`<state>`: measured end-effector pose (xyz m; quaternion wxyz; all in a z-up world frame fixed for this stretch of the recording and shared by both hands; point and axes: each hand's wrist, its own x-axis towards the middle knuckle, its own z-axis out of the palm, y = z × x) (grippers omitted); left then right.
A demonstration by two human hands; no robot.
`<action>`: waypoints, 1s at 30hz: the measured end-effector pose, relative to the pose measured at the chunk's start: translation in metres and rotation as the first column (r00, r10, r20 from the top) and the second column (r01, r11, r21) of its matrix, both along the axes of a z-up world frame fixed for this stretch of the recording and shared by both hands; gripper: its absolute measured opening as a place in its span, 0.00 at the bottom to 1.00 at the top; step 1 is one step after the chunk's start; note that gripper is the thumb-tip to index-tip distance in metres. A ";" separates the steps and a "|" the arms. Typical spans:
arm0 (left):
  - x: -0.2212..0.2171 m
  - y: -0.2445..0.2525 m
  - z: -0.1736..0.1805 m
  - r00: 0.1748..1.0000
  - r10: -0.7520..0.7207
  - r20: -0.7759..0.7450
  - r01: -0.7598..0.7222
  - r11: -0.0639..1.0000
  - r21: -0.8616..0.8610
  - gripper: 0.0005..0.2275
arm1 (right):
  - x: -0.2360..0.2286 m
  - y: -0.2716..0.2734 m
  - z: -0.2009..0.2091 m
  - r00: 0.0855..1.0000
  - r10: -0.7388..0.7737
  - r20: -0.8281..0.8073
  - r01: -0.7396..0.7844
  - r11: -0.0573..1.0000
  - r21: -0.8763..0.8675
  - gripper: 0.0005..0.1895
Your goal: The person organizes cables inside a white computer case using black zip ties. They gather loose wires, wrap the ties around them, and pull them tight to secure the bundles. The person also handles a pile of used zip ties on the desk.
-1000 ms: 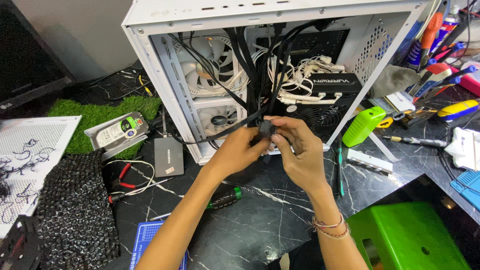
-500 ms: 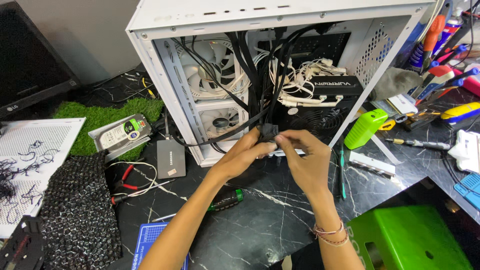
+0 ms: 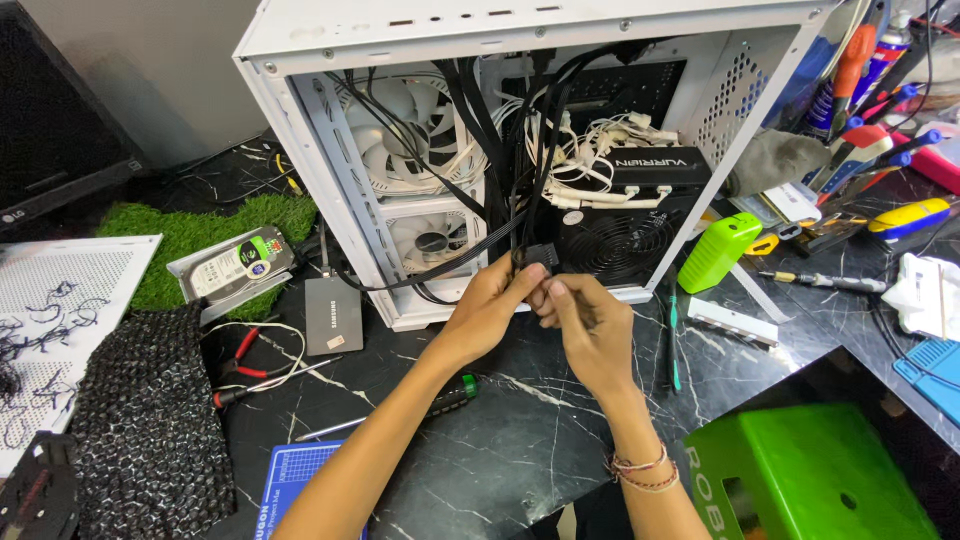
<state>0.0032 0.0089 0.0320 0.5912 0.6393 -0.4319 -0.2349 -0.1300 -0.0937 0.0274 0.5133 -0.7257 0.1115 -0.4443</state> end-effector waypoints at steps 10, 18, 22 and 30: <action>-0.012 -0.005 0.004 0.991 0.129 0.041 -0.123 0.984 -0.128 0.23 | 0.002 -0.004 -0.009 0.997 0.052 0.048 -0.053 0.999 0.002 0.10; -0.010 -0.009 -0.006 0.986 0.161 0.050 -0.154 0.980 -0.128 0.22 | 0.003 -0.004 -0.011 0.998 0.060 -0.008 -0.060 0.998 0.017 0.09; -0.015 -0.010 -0.014 0.963 0.230 0.142 -0.211 0.967 -0.141 0.18 | 0.002 -0.005 -0.009 0.999 0.053 -0.001 -0.053 0.998 0.029 0.09; -0.045 0.021 0.015 0.898 0.225 0.378 -0.197 0.974 -0.110 0.22 | -0.002 -0.002 -0.021 0.996 0.062 0.070 -0.066 0.996 0.058 0.14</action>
